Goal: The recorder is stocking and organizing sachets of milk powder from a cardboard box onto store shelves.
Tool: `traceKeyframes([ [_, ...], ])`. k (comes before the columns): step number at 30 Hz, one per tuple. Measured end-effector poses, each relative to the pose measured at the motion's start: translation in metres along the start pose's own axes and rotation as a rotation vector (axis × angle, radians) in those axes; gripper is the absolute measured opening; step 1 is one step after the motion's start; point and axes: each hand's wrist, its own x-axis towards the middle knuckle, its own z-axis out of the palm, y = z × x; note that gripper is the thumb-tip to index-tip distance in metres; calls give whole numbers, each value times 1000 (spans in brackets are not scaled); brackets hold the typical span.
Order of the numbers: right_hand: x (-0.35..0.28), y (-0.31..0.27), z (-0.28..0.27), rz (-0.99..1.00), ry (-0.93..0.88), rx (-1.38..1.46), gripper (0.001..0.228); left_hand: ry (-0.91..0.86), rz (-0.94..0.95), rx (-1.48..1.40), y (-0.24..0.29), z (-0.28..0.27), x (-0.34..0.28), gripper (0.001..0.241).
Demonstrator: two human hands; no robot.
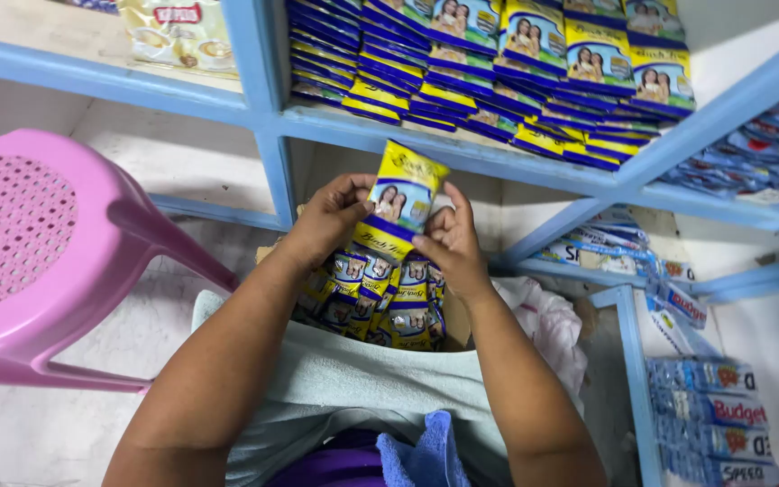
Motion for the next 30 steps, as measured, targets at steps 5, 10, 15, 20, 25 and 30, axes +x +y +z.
traceKeyframes([
  [5, 2, 8, -2, 133, 62, 179, 44, -66, -30, 166, -3, 8, -4, 30],
  [10, -1, 2, 1, 140, 41, 120, 37, -109, -40, 183, 6, 17, -9, 30],
  [15, -6, 9, -1, 150, -46, 27, 42, -51, -152, 295, 12, 29, -11, 34],
  [20, -7, 15, -3, 127, 23, 93, 29, -88, -104, 419, 4, 35, -12, 32],
  [25, -9, 5, 1, 112, 57, 158, 21, -100, -144, 411, 0, 41, -11, 31],
  [30, -9, 7, 1, 84, 101, 141, 23, -149, -93, 343, -16, 36, -11, 32],
])
